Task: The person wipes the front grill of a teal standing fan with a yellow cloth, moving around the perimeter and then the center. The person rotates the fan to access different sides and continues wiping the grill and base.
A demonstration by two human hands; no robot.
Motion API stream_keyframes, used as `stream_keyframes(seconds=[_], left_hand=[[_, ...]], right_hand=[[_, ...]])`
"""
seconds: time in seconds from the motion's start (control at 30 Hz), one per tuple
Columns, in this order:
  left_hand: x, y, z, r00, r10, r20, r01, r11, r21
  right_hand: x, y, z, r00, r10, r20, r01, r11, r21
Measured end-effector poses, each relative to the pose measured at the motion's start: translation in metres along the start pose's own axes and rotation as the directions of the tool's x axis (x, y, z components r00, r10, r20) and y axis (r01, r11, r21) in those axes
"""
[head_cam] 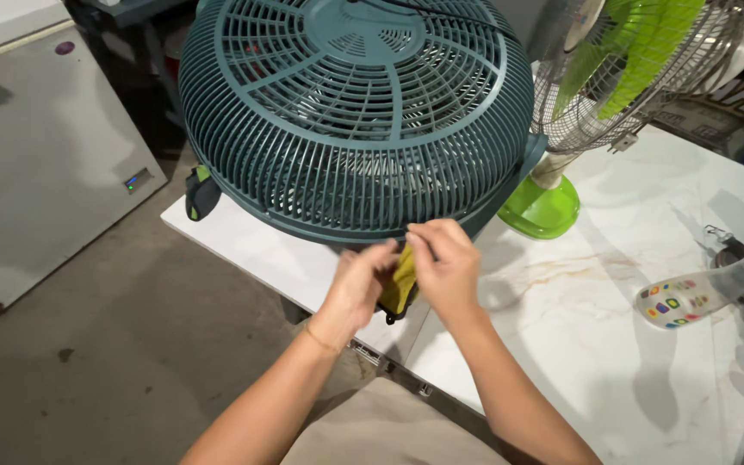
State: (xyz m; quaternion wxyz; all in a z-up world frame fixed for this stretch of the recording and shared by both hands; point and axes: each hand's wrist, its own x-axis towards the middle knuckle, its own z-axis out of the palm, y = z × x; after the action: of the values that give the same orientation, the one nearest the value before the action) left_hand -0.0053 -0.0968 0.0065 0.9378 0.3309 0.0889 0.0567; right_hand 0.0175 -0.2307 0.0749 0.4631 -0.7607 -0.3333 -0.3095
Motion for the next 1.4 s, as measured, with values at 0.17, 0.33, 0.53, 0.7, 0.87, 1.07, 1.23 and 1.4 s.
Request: stream_keyframes(seconds=[0.17, 0.33, 0.53, 0.7, 0.87, 1.07, 1.23, 1.4], left_hand=[[-0.036, 0.005, 0.020, 0.999, 0.035, 0.029, -0.043, 0.922, 0.386], [-0.043, 0.026, 0.050, 0.898, 0.359, 0.253, -0.439, 0.765, 0.472], [-0.035, 0.032, 0.059, 0.940, 0.335, 0.061, -0.326, 0.835, 0.443], [-0.039, 0.022, 0.035, 0.994, 0.101, 0.036, -0.102, 0.786, 0.609], [-0.023, 0.019, 0.016, 0.969, -0.133, -0.208, 0.198, 0.920, 0.337], [0.008, 0.012, 0.007, 0.974, 0.183, -0.136, -0.200, 0.972, -0.122], [0.015, 0.011, 0.003, 0.967, 0.155, -0.201, -0.182, 0.975, -0.126], [0.015, 0.016, 0.008, 0.968, 0.100, -0.231, -0.135, 0.981, -0.139]], right_hand=[[-0.008, 0.023, -0.020, 0.797, 0.558, 0.232, -0.567, 0.557, 0.607], [-0.014, 0.024, -0.028, 0.738, 0.578, 0.349, -0.650, 0.470, 0.597], [-0.021, 0.002, -0.017, 0.874, 0.409, 0.263, -0.464, 0.539, 0.702], [-0.010, 0.010, -0.015, 0.936, 0.350, 0.047, -0.335, 0.839, 0.429], [0.004, 0.011, -0.006, 0.957, 0.288, -0.027, -0.286, 0.956, 0.072], [0.025, -0.008, 0.008, 0.987, -0.038, -0.155, 0.024, 0.996, -0.087], [0.084, -0.001, 0.016, 0.979, -0.187, -0.083, 0.168, 0.967, -0.190], [0.091, -0.007, 0.017, 0.973, -0.230, -0.008, 0.214, 0.917, -0.337]])
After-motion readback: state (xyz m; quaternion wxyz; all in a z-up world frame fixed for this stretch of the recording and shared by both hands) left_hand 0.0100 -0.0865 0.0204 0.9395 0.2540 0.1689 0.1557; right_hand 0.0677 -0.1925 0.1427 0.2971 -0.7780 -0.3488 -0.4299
